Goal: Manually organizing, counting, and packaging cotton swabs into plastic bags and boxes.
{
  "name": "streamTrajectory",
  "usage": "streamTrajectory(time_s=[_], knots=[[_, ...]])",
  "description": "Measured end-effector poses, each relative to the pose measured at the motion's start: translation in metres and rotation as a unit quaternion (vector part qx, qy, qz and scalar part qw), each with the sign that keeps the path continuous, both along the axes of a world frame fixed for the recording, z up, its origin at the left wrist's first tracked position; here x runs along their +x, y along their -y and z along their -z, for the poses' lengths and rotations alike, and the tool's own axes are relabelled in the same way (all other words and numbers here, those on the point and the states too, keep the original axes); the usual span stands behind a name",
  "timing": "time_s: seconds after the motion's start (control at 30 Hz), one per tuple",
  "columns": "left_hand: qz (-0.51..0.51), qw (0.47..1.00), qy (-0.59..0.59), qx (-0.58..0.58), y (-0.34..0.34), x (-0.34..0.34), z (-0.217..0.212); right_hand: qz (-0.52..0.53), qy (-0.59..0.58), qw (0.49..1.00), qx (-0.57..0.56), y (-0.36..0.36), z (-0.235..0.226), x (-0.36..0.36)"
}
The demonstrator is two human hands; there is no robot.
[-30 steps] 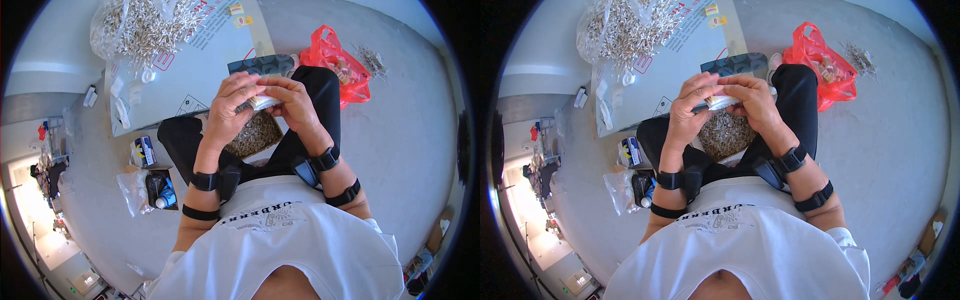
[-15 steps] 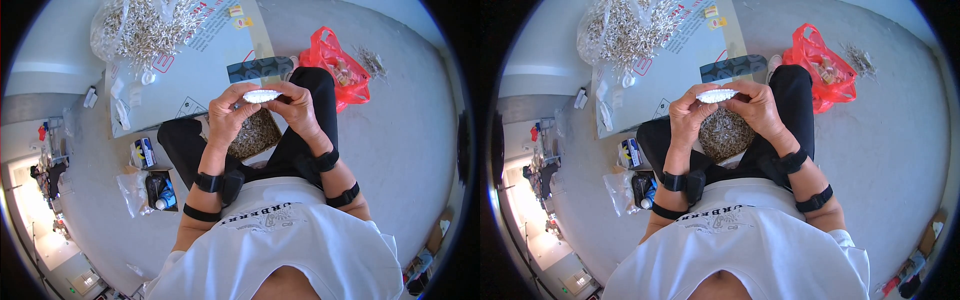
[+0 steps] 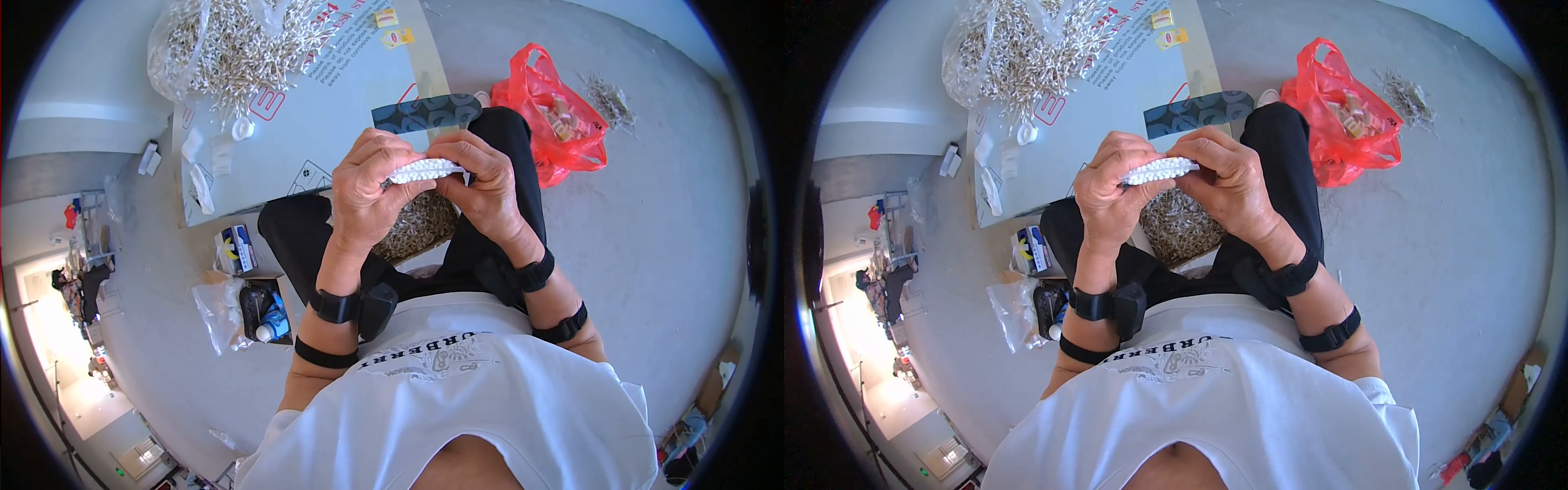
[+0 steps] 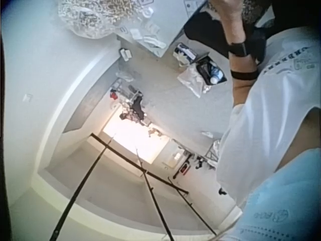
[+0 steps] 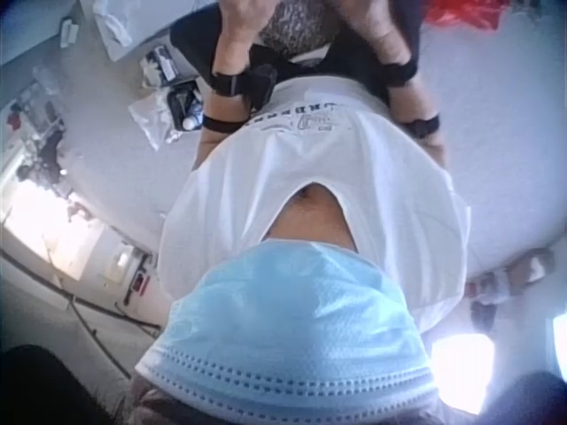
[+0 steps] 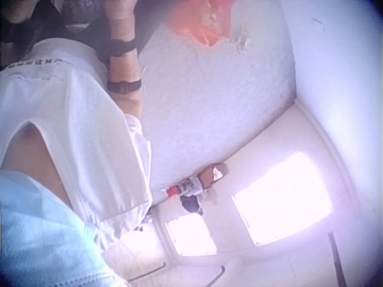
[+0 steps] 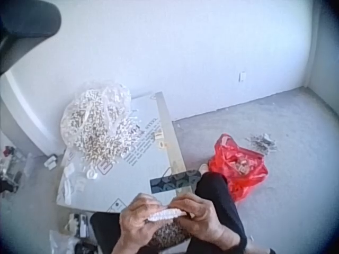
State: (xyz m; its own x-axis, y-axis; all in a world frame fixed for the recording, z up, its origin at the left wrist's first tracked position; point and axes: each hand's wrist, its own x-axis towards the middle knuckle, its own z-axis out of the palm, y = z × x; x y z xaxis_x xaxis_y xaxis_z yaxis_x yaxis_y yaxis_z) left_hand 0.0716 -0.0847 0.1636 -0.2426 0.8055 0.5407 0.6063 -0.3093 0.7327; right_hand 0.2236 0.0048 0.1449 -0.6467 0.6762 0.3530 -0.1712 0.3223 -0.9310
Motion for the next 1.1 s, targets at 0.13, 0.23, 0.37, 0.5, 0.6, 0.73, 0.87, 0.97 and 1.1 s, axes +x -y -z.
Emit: streamTrajectory(time_s=[0.13,0.23,0.37,0.5,0.6,0.73,0.87,0.97,1.1], knots=[[-0.001,1.0,0.0,-0.003,-0.001,0.003,0.001,0.005,0.001,1.0,0.026,-0.003,0.001,0.002],[0.0,0.999,0.045,-0.011,-0.002,0.007,-0.002,0.016,-0.002,0.999,0.027,-0.002,0.001,0.002],[-0.008,0.999,0.053,-0.012,-0.005,0.01,-0.005,0.027,-0.013,0.999,0.041,-0.004,0.0,0.003],[0.007,1.0,0.025,0.004,-0.011,0.007,0.001,0.028,-0.014,0.998,0.053,-0.007,0.003,0.003],[0.016,0.999,0.03,0.004,-0.02,0.013,0.003,0.022,-0.015,0.999,-0.018,-0.007,0.004,0.005],[0.057,0.994,0.077,-0.061,-0.023,0.014,0.02,0.038,0.072,0.996,-0.035,-0.016,0.015,0.013],[-0.027,0.981,0.136,-0.14,-0.027,0.016,0.041,0.166,-0.026,0.905,-0.39,-0.05,0.036,0.027],[0.01,0.929,0.314,-0.195,-0.027,0.014,0.061,0.159,-0.113,0.834,-0.516,-0.083,0.056,0.056],[-0.005,0.915,0.316,-0.252,-0.032,0.019,0.07,0.159,-0.176,0.774,-0.587,-0.096,0.065,0.07]])
